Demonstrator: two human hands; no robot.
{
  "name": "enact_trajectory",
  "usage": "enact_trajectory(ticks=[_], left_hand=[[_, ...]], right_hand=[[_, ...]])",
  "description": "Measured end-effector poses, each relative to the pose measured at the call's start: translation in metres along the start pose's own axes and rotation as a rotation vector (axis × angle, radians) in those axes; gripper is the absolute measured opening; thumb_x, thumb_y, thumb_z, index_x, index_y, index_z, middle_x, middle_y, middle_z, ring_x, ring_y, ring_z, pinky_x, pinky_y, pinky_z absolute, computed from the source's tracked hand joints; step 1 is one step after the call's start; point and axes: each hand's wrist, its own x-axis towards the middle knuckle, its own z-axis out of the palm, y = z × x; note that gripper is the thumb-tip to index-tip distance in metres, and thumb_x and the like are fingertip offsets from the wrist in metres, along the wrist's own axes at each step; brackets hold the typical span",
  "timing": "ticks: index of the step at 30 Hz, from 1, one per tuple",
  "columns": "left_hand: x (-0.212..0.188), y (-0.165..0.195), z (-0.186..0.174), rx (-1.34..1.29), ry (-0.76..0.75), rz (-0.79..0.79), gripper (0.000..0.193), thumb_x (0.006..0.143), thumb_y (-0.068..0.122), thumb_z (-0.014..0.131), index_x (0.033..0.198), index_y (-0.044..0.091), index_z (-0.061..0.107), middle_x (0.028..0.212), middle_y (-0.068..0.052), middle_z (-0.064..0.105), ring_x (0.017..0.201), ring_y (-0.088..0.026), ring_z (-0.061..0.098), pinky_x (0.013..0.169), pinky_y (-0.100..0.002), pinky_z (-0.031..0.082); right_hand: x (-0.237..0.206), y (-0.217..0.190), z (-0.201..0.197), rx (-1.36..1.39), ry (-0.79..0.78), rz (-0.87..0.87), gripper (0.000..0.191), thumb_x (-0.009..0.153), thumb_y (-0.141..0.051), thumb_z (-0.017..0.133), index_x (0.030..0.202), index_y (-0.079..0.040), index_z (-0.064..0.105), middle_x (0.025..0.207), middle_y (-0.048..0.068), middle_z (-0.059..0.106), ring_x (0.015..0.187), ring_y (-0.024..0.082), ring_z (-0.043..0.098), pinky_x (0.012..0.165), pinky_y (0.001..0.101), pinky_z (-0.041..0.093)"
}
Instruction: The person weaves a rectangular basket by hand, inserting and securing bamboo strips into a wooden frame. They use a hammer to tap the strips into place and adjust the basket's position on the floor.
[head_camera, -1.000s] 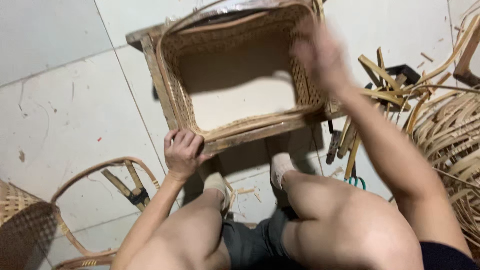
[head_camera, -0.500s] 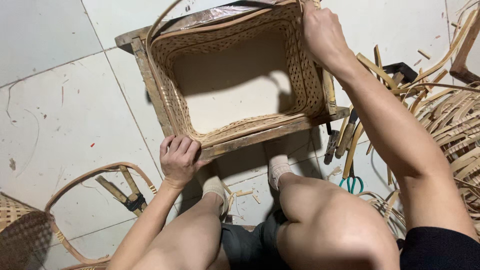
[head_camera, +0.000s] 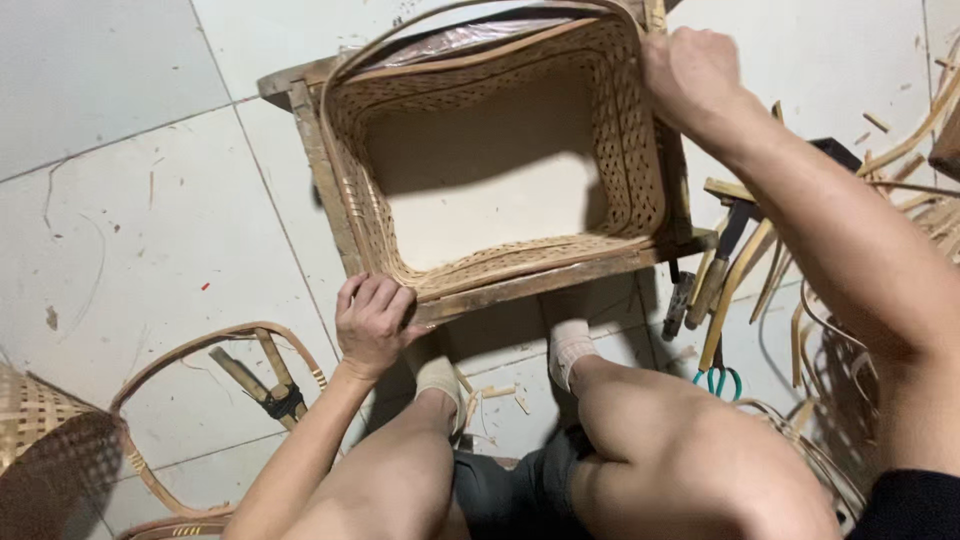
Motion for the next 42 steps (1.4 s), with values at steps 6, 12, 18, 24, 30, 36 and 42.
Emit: enact_trajectory(ticks=[6,12,18,24,30,36,42], left_hand=[[0.002,-0.001,0.002,0.023,-0.003,-0.001,0.059,0.081,0.069,0.060,0.095,0.012,0.066,0.096,-0.006,0.064,0.105,-0.025,0.063,0.105,-0.046,0.041],[0.003,-0.006,0.005,0.009,-0.006,0.004,0.059,0.084,0.069,0.057,0.100,0.013,0.066,0.099,-0.004,0.064,0.108,-0.023,0.063,0.108,-0.045,0.040],[0.017,-0.002,-0.009,-0.042,-0.086,0.041,0.068,0.082,0.074,0.061,0.099,0.008,0.066,0.100,-0.010,0.062,0.108,-0.027,0.059,0.107,-0.051,0.039],[0.138,-0.002,0.000,-0.284,0.234,0.143,0.077,0.098,0.038,0.075,0.154,0.006,0.033,0.158,-0.022,0.041,0.146,-0.039,0.041,0.123,-0.056,0.038],[0.227,-0.013,0.064,-0.196,0.160,-0.015,0.095,0.089,-0.002,0.074,0.166,0.014,0.021,0.140,-0.013,0.058,0.124,-0.028,0.059,0.112,-0.040,0.053],[0.230,-0.018,0.084,-0.065,0.242,0.025,0.073,0.088,-0.001,0.074,0.153,0.009,0.042,0.114,-0.011,0.061,0.106,-0.025,0.060,0.099,-0.041,0.057],[0.240,-0.010,0.086,-0.040,0.207,-0.033,0.041,0.087,0.003,0.078,0.126,0.013,0.072,0.104,-0.007,0.063,0.095,-0.021,0.059,0.083,-0.035,0.056]], right_hand=[[0.040,-0.055,-0.022,-0.101,0.596,-0.257,0.019,0.101,0.009,0.054,0.114,-0.001,0.064,0.104,0.011,0.064,0.089,0.019,0.062,0.062,0.0275,0.050],[0.122,-0.140,0.003,-0.006,0.880,-0.522,0.023,0.104,-0.013,0.063,0.126,-0.014,0.067,0.110,0.005,0.065,0.096,0.017,0.062,0.078,0.0277,0.057],[0.110,-0.167,0.020,0.188,0.739,-0.342,0.013,0.111,-0.023,0.066,0.107,-0.011,0.071,0.097,0.003,0.066,0.086,0.016,0.060,0.068,0.0298,0.051],[0.065,-0.175,0.011,0.288,0.706,-0.315,0.008,0.102,-0.016,0.070,0.103,-0.008,0.069,0.098,0.005,0.065,0.088,0.019,0.059,0.077,0.0357,0.052],[0.042,-0.179,-0.001,0.374,0.696,-0.301,0.021,0.096,-0.008,0.069,0.116,-0.003,0.066,0.105,0.008,0.065,0.094,0.024,0.061,0.083,0.0382,0.055],[-0.035,-0.107,-0.028,0.513,0.705,-0.341,0.034,0.096,0.004,0.067,0.129,-0.004,0.061,0.130,0.013,0.068,0.119,0.028,0.070,0.103,0.0368,0.062],[-0.089,-0.034,0.000,0.471,0.150,0.216,0.039,0.092,-0.012,0.080,0.112,0.005,0.051,0.085,0.016,0.062,0.071,0.026,0.062,0.058,0.0321,0.056]])
